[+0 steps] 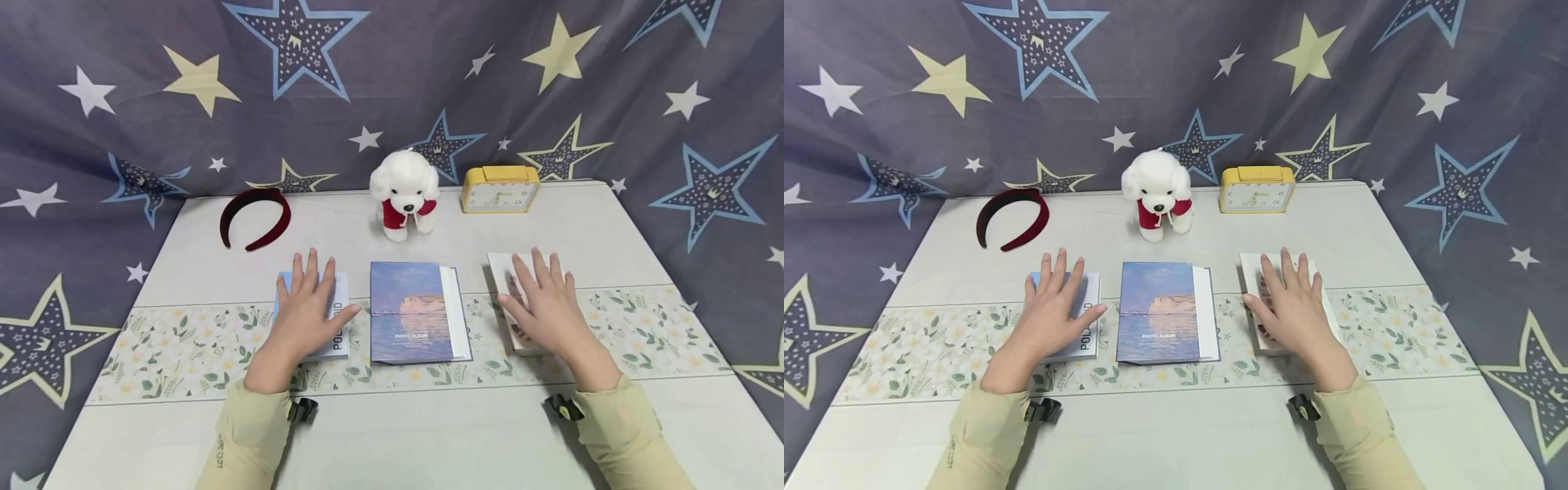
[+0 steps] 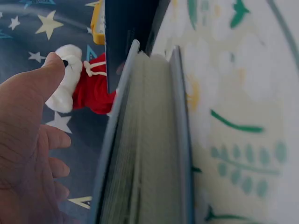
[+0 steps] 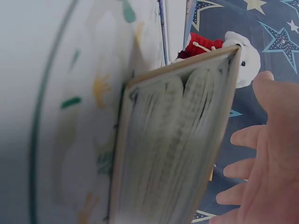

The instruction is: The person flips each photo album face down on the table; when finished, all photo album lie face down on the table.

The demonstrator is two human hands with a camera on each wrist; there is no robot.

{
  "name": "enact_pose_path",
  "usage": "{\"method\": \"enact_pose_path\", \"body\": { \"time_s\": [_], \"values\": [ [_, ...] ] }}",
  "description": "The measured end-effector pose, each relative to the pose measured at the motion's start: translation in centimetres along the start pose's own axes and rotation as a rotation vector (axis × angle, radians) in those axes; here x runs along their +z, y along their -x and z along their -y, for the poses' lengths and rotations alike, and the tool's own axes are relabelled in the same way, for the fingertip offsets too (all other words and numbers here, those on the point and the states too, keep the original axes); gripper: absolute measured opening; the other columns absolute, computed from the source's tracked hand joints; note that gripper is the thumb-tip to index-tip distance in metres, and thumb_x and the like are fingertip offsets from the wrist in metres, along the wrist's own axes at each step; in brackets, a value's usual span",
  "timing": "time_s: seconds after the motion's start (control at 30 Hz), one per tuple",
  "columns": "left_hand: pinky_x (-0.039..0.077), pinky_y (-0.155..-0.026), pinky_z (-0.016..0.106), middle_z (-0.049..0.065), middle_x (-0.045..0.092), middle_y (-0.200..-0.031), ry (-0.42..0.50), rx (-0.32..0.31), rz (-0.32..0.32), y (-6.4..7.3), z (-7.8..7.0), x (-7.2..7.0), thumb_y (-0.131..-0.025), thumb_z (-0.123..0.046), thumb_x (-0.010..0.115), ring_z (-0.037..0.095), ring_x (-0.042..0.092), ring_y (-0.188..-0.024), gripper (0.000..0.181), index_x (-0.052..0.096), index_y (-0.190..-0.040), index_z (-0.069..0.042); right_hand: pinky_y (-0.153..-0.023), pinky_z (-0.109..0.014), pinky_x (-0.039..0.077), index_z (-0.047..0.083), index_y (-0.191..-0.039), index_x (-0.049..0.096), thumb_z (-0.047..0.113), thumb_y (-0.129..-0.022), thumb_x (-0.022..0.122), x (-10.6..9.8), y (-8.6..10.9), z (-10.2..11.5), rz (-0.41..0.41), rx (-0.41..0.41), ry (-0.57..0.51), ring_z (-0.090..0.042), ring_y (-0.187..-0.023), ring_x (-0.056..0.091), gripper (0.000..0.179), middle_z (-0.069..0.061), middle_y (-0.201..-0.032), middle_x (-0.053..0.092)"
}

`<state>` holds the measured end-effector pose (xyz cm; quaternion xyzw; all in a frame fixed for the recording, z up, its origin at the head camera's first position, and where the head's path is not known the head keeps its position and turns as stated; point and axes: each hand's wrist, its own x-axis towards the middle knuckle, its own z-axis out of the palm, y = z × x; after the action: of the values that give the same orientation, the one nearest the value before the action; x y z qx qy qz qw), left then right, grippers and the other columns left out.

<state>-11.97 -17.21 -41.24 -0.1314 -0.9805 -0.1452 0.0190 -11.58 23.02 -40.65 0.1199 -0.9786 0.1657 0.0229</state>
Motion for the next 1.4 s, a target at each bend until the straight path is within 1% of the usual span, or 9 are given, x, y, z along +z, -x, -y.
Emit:
{"method": "enact_pose_path", "body": {
  "time_s": [0.23, 0.37, 0.5, 0.67, 0.8, 0.9, 1.1, 1.27, 1.4],
  "values": [
    [-0.005, -0.108, 0.069, 0.016, -0.009, -0.162, 0.037, 0.051, -0.012, -0.8, -1.6, -0.6, -0.090, -0.068, 0.048, 0.030, -0.024, -0.144, 0.094, 0.016, -0.157, -0.010, -0.107, -0.071, 0.002, 0.005, -0.155, 0.024, 0.049, -0.100, 0.044, 0.0, 0.8, -0.6, -0.006, 0.008, -0.006, -0.052, -0.142, -0.004, 0.073, -0.030, -0.158, 0.006],
    [-0.002, -0.109, 0.069, 0.016, -0.009, -0.161, 0.022, 0.082, 0.008, -1.3, -3.0, -0.7, -0.091, -0.068, 0.046, 0.031, -0.024, -0.144, 0.092, 0.016, -0.157, -0.011, -0.107, -0.072, 0.005, 0.004, -0.154, 0.024, 0.046, -0.101, 0.044, -0.1, 1.3, -1.1, 0.003, 0.010, -0.019, -0.052, -0.143, -0.004, 0.071, -0.031, -0.157, 0.006],
    [-0.001, -0.110, 0.067, 0.017, -0.006, -0.162, 0.016, 0.112, 0.024, -1.9, -4.5, -0.5, -0.093, -0.063, 0.048, 0.033, -0.022, -0.144, 0.089, 0.017, -0.157, -0.010, -0.107, -0.072, 0.005, 0.005, -0.155, 0.023, 0.047, -0.101, 0.043, -0.3, 1.9, -1.7, 0.017, 0.022, -0.031, -0.051, -0.143, -0.005, 0.071, -0.030, -0.158, 0.005],
    [0.005, -0.111, 0.066, 0.017, 0.001, -0.162, 0.017, 0.179, 0.013, -2.7, -6.4, 0.2, -0.094, -0.054, 0.055, 0.036, -0.012, -0.146, 0.085, 0.023, -0.155, -0.004, -0.105, -0.073, 0.007, 0.002, -0.153, 0.026, 0.047, -0.101, 0.044, -0.5, 2.6, -2.6, 0.019, 0.033, -0.045, -0.053, -0.142, -0.003, 0.071, -0.032, -0.157, 0.007],
    [0.012, -0.111, 0.066, 0.019, 0.004, -0.162, 0.013, 0.232, 0.038, -2.9, -7.8, 0.9, -0.094, -0.048, 0.058, 0.040, -0.005, -0.147, 0.080, 0.028, -0.153, -0.003, -0.104, -0.074, 0.012, -0.001, -0.152, 0.029, 0.044, -0.101, 0.048, -0.7, 3.3, -3.3, 0.009, 0.032, -0.081, -0.056, -0.140, 0.002, 0.070, -0.035, -0.155, 0.011],
    [0.012, -0.111, 0.065, 0.019, 0.004, -0.162, 0.006, 0.248, 0.077, -3.1, -8.7, 1.4, -0.095, -0.046, 0.058, 0.041, -0.006, -0.146, 0.077, 0.029, -0.153, -0.005, -0.104, -0.074, 0.014, -0.001, -0.151, 0.029, 0.042, -0.101, 0.049, -0.8, 3.6, -3.8, 0.010, 0.029, -0.110, -0.057, -0.140, 0.004, 0.070, -0.036, -0.154, 0.011],
    [0.012, -0.112, 0.064, 0.018, 0.004, -0.162, 0.012, 0.269, 0.124, -3.7, -9.8, 2.3, -0.096, -0.046, 0.057, 0.040, -0.009, -0.146, 0.075, 0.030, -0.153, -0.007, -0.104, -0.071, 0.019, 0.002, -0.154, 0.024, 0.041, -0.101, 0.049, -1.2, 4.1, -4.5, 0.056, 0.042, -0.143, -0.056, -0.139, 0.012, 0.070, -0.036, -0.154, 0.013],
    [0.016, -0.111, 0.064, 0.020, 0.007, -0.161, -0.029, 0.320, 0.149, -4.3, -11.2, 3.1, -0.095, -0.047, 0.057, 0.041, -0.005, -0.146, 0.076, 0.030, -0.153, -0.006, -0.103, -0.069, 0.023, 0.003, -0.155, 0.020, 0.046, -0.101, 0.047, -1.4, 4.7, -4.9, 0.097, 0.097, -0.140, -0.055, -0.138, 0.019, 0.074, -0.035, -0.154, 0.014],
    [0.016, -0.112, 0.063, 0.020, 0.009, -0.161, -0.050, 0.364, 0.174, -4.6, -12.5, 3.7, -0.096, -0.050, 0.055, 0.040, -0.005, -0.146, 0.076, 0.030, -0.153, -0.007, -0.103, -0.068, 0.024, 0.000, -0.154, 0.021, 0.048, -0.100, 0.048, -1.5, 5.1, -5.2, 0.111, 0.144, -0.127, -0.056, -0.136, 0.023, 0.076, -0.035, -0.153, 0.017]
  ]
}}
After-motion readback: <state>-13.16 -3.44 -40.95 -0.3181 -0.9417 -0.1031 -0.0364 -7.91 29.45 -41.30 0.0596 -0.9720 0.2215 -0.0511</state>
